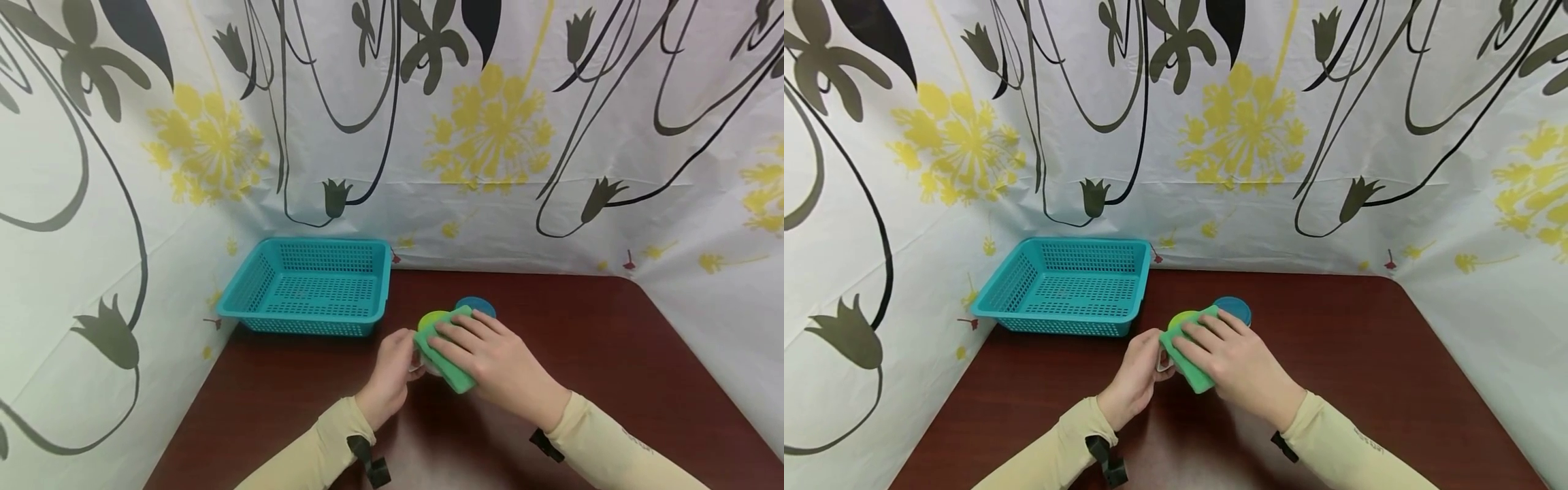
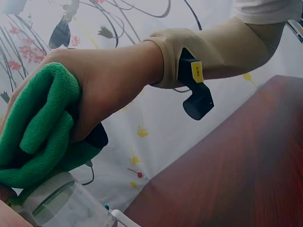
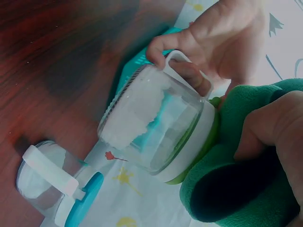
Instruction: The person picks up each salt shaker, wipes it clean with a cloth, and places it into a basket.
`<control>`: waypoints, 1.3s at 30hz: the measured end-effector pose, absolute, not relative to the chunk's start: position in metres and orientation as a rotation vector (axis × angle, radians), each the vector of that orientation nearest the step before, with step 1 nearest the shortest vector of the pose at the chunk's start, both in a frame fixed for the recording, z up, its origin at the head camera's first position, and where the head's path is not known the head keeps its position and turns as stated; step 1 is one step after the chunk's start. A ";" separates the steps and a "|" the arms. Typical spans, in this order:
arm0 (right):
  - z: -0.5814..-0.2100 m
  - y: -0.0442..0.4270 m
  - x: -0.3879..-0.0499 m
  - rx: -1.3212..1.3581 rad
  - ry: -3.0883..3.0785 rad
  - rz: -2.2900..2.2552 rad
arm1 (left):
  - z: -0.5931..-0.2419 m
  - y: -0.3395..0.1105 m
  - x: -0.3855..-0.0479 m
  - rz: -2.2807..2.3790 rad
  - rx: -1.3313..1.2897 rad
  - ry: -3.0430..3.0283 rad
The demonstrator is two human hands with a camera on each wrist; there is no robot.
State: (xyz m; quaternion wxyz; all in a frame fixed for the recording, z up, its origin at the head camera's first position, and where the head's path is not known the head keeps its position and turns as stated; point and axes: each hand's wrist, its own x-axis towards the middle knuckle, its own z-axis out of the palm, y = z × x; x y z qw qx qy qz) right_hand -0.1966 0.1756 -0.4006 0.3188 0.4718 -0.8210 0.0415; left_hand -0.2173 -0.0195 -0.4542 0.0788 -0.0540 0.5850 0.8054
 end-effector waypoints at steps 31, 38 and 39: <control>-0.414 0.239 -0.233 0.972 -2.258 0.116 | -0.449 -0.025 -0.214 2.436 -0.213 1.778; -0.409 0.231 -0.228 0.992 -2.237 0.129 | -0.450 -0.023 -0.213 2.422 -0.232 1.766; -0.408 0.230 -0.228 0.996 -2.227 0.133 | -0.450 -0.023 -0.213 2.422 -0.230 1.763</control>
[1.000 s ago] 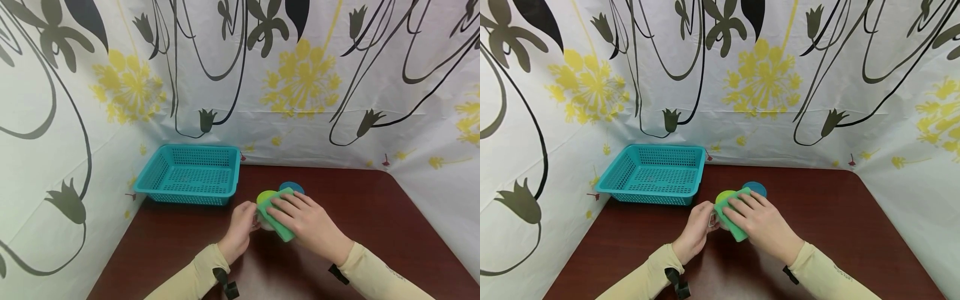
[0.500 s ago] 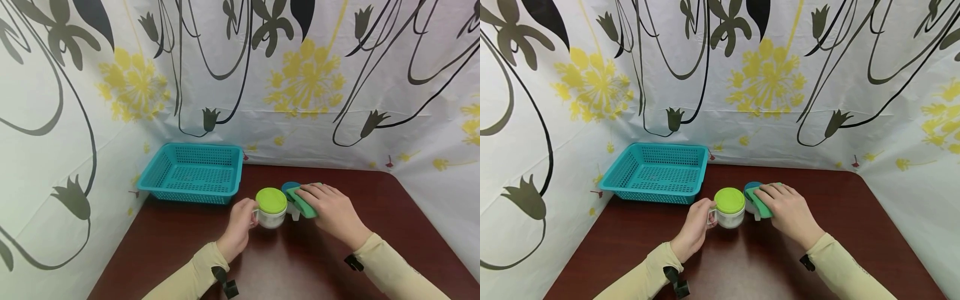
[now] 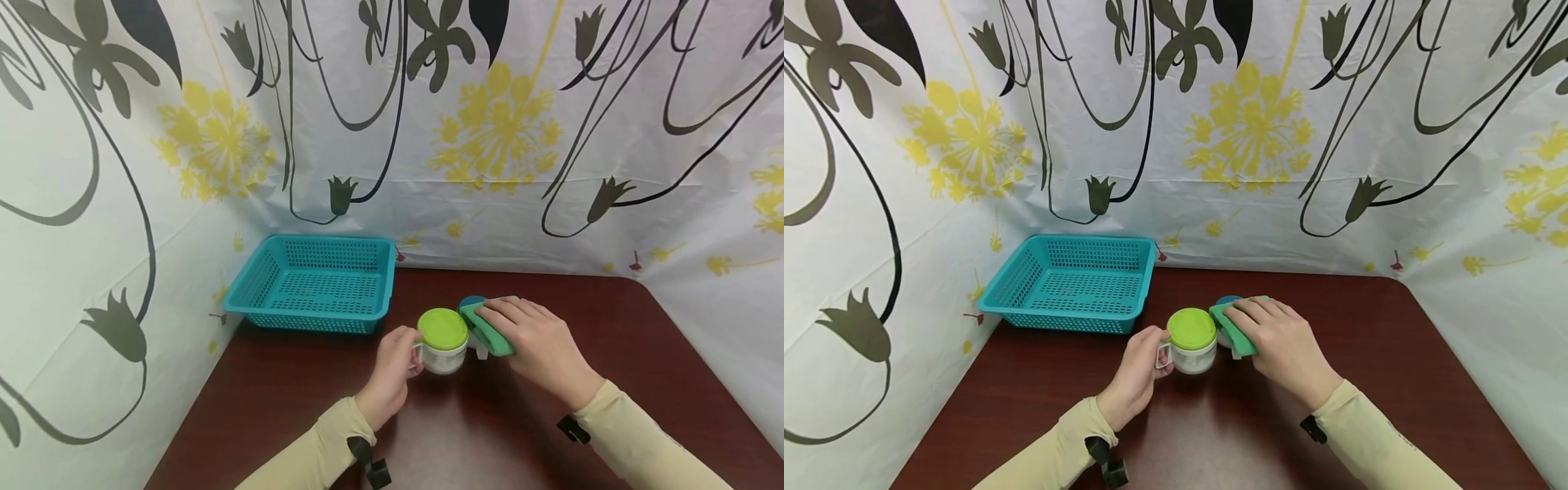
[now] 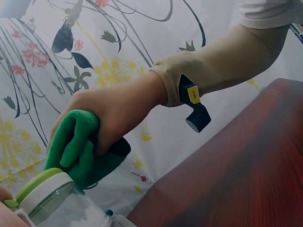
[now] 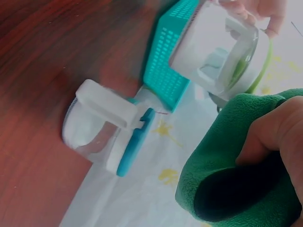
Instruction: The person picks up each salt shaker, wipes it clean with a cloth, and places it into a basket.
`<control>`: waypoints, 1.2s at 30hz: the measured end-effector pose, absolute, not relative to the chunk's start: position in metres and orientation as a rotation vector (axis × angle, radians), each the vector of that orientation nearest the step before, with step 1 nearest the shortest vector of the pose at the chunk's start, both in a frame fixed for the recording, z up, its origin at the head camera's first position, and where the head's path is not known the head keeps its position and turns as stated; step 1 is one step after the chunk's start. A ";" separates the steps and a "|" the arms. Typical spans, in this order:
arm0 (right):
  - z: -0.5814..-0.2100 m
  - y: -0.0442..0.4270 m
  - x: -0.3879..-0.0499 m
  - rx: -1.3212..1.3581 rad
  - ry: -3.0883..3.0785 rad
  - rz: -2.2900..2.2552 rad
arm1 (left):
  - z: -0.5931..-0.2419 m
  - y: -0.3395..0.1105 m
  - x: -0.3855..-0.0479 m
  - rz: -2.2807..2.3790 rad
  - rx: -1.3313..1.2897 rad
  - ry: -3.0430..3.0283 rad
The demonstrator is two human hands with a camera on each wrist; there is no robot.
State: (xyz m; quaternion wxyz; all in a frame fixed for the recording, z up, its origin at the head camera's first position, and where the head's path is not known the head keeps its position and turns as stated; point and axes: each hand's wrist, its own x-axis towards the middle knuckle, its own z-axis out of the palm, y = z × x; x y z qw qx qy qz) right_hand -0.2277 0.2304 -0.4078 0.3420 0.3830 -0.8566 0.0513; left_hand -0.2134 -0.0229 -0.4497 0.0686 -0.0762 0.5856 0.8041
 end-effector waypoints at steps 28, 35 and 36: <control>-0.390 0.169 -0.194 1.343 -2.063 0.198 | -0.455 -0.020 -0.209 2.435 -0.070 1.722; -0.396 0.184 -0.209 1.259 -2.135 0.157 | -0.457 -0.020 -0.207 2.444 -0.116 1.743; -0.397 0.188 -0.212 1.231 -2.149 0.149 | -0.457 -0.020 -0.207 2.448 -0.123 1.743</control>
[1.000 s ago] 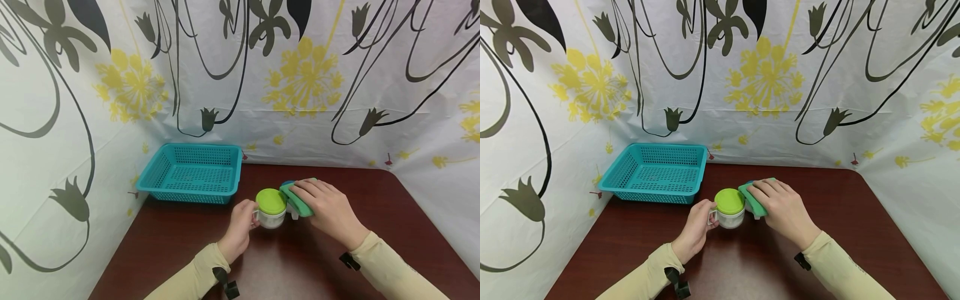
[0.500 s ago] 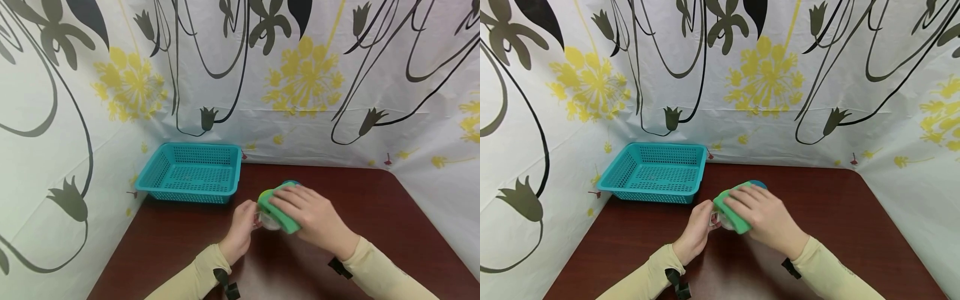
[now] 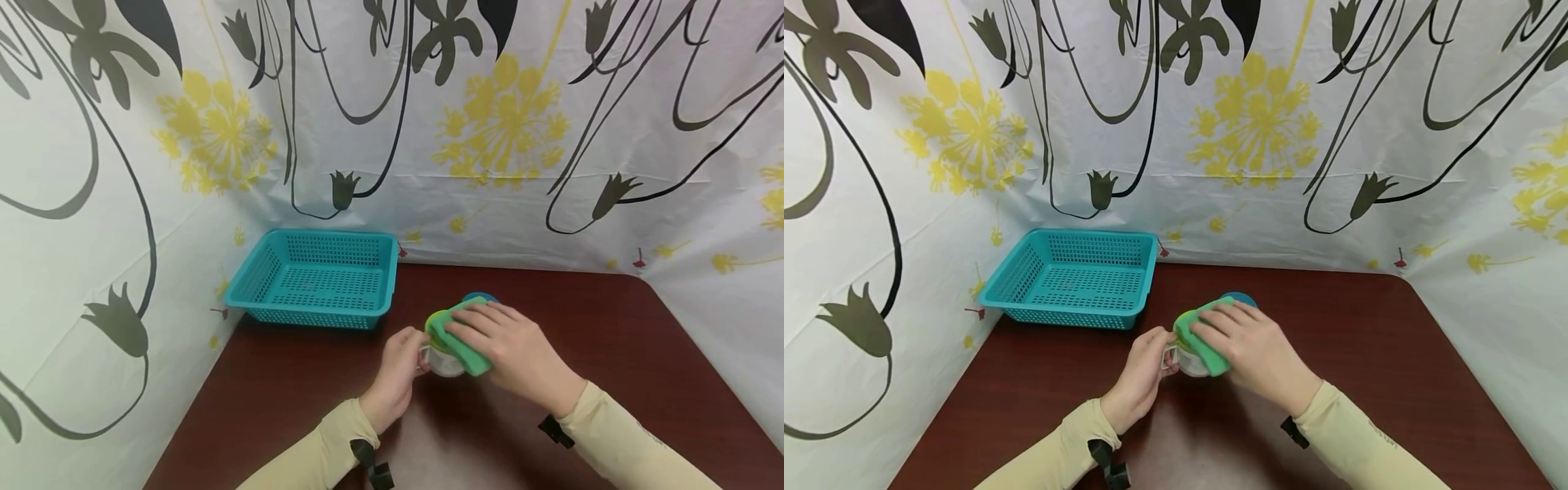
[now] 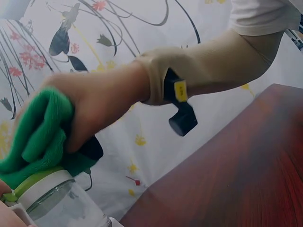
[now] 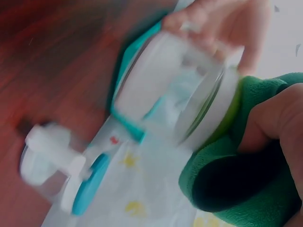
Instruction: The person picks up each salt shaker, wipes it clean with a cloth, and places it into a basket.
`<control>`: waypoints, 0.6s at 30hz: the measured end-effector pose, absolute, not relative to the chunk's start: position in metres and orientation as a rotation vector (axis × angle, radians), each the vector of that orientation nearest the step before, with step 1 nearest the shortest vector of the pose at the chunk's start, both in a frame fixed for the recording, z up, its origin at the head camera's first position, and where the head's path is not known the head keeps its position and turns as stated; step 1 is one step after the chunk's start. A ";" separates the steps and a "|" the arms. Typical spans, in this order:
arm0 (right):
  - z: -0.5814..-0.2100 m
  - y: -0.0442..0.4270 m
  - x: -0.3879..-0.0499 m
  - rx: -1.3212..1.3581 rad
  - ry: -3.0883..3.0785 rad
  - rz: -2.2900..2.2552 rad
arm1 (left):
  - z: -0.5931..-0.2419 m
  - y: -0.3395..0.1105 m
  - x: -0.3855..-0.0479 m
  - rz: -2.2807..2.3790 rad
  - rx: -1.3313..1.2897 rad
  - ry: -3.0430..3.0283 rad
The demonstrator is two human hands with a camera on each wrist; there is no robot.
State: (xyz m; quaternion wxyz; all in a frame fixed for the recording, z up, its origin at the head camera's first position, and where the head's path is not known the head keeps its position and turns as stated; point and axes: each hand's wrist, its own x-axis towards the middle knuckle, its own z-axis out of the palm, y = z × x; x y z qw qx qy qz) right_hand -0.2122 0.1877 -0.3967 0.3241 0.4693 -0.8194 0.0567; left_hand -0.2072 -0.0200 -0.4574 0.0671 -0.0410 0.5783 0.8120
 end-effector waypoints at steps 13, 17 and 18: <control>-0.398 0.208 -0.228 1.042 -2.203 0.106 | -0.453 -0.018 -0.206 2.443 -0.151 1.762; -0.397 0.203 -0.227 1.047 -2.199 0.101 | -0.452 -0.018 -0.205 2.443 -0.156 1.761; -0.396 0.201 -0.227 1.052 -2.196 0.101 | -0.451 -0.018 -0.205 2.441 -0.156 1.762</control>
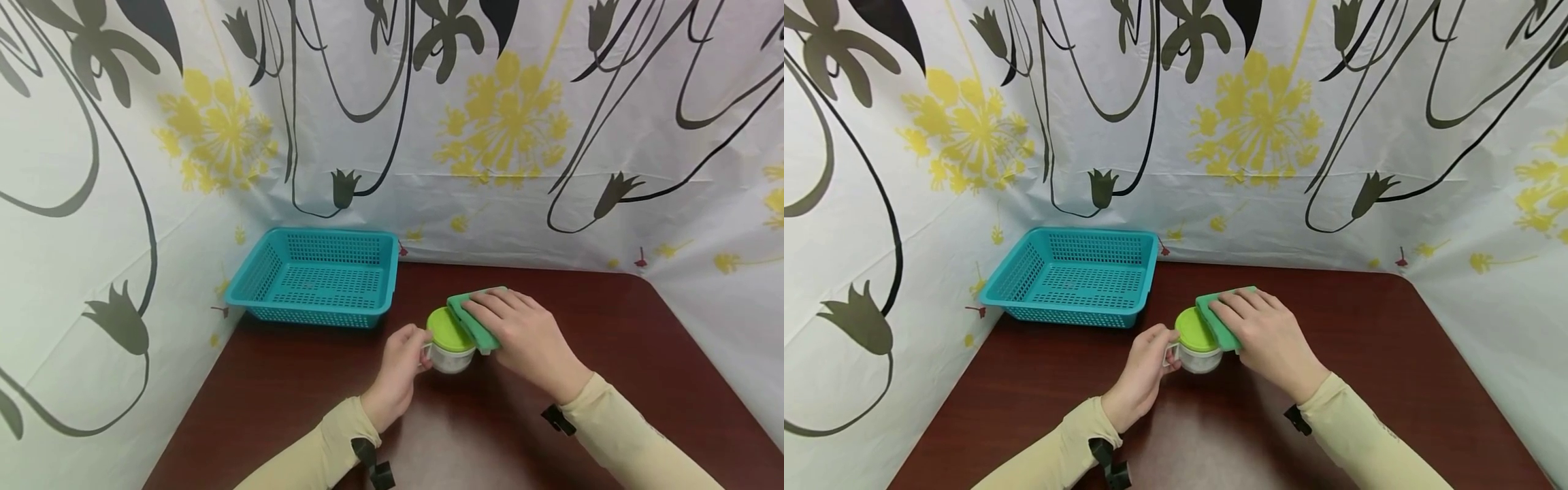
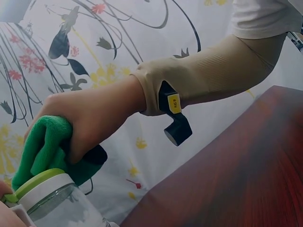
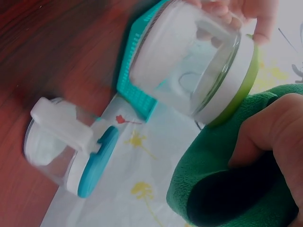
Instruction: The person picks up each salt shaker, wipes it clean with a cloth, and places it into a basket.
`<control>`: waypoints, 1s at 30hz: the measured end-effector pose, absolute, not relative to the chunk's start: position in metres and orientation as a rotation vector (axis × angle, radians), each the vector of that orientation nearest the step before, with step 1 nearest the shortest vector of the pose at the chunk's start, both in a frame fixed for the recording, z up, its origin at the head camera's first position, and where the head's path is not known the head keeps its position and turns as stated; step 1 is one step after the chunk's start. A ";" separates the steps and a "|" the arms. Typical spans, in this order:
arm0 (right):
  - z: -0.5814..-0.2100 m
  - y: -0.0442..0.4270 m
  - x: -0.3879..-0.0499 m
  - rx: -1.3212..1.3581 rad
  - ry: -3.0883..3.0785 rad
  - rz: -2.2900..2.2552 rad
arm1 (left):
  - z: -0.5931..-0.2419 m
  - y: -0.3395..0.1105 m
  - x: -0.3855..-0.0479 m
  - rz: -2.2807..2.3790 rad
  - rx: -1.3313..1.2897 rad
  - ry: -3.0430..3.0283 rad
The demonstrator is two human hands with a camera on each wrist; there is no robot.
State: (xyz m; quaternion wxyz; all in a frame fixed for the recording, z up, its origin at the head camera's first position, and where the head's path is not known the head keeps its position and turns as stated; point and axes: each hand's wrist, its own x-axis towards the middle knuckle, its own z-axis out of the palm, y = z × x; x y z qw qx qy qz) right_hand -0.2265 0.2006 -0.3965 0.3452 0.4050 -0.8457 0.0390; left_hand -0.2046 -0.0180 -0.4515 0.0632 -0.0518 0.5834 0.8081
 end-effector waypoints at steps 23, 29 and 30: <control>-0.389 0.159 -0.201 1.192 -2.159 0.091 | -0.455 -0.015 -0.203 2.455 -0.108 1.711; -0.392 0.162 -0.204 1.196 -2.176 0.076 | -0.457 -0.016 -0.203 2.453 -0.117 1.716; -0.393 0.164 -0.205 1.195 -2.181 0.073 | -0.458 -0.016 -0.203 2.452 -0.121 1.716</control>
